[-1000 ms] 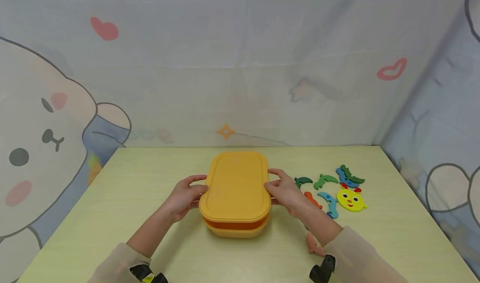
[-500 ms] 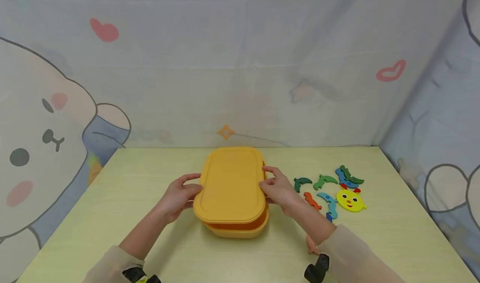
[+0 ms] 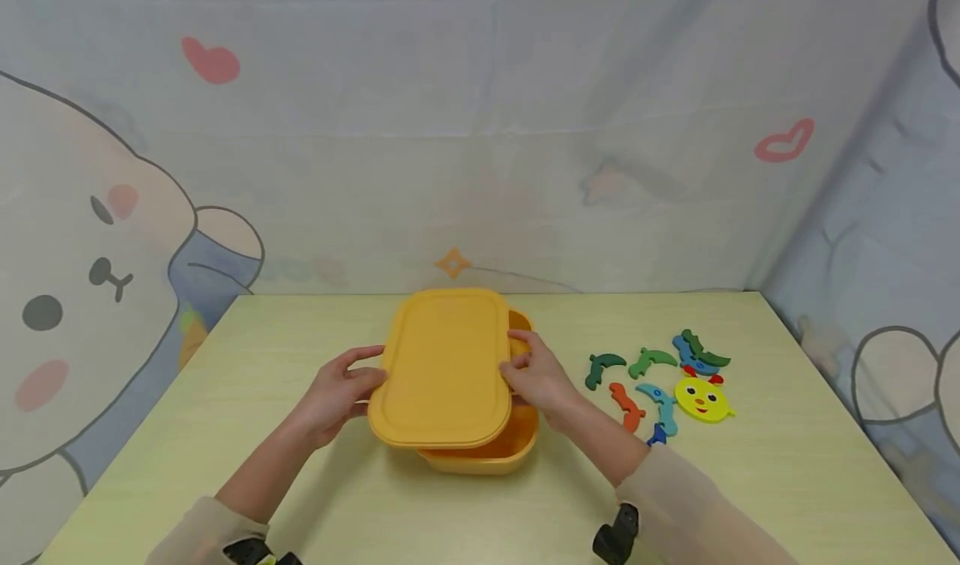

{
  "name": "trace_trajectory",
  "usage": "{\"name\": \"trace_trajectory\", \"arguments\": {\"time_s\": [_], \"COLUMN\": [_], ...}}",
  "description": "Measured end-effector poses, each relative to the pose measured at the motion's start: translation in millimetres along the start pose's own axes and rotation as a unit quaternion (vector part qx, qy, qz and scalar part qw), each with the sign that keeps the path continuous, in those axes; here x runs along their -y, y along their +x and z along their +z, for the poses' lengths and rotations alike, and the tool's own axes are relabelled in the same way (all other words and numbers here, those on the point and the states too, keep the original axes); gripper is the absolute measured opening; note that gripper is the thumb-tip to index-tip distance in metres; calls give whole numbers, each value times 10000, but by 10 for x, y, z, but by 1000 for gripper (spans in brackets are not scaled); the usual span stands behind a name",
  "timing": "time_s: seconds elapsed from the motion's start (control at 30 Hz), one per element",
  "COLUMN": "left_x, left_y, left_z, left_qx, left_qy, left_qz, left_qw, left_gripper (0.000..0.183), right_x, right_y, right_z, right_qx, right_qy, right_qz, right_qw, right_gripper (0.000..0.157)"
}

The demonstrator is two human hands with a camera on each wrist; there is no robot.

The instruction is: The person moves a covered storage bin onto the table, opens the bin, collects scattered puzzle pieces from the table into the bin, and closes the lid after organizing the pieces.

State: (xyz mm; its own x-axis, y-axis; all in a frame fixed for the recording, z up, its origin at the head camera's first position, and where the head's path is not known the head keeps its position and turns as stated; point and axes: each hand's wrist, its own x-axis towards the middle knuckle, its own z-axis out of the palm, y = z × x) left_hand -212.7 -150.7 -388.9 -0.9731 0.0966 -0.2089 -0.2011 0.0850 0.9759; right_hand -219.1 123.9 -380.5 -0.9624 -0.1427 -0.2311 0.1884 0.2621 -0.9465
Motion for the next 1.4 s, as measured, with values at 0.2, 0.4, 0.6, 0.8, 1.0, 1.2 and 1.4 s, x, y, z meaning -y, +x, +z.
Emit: {"name": "trace_trajectory", "arguments": {"time_s": [0.2, 0.4, 0.6, 0.8, 1.0, 1.2, 1.4], "left_x": [2, -22, -35, -29, -29, -35, -38], "left_y": [-10, -31, -51, -63, -91, -137, -179], "left_z": [-80, -159, -279, -396, -529, -657, -779], "left_qx": [30, -20, -20, -89, -121, -123, -79], "left_qy": [49, 134, 207, 217, 305, 415, 474], "left_qz": [34, -40, -9, -71, -57, -17, 39], "left_qw": [10000, 9999, 9998, 9997, 9994, 9991, 9988], "left_gripper": [47, 46, 48, 48, 49, 50, 52], "right_x": [31, 42, 92, 155, 208, 236, 263], "right_y": [9, 11, 47, 104, 121, 124, 148], "right_z": [73, 151, 257, 357, 473, 579, 683], "right_qx": [22, 17, -25, -9, 68, 194, 262], "right_qy": [74, 144, 111, 232, 346, 291, 290], "right_qz": [-29, -109, -153, -246, -378, -532, -587], "right_qw": [10000, 9998, 9998, 9994, 9987, 9980, 9975], "right_gripper": [58, 57, 57, 57, 58, 57, 57]}}
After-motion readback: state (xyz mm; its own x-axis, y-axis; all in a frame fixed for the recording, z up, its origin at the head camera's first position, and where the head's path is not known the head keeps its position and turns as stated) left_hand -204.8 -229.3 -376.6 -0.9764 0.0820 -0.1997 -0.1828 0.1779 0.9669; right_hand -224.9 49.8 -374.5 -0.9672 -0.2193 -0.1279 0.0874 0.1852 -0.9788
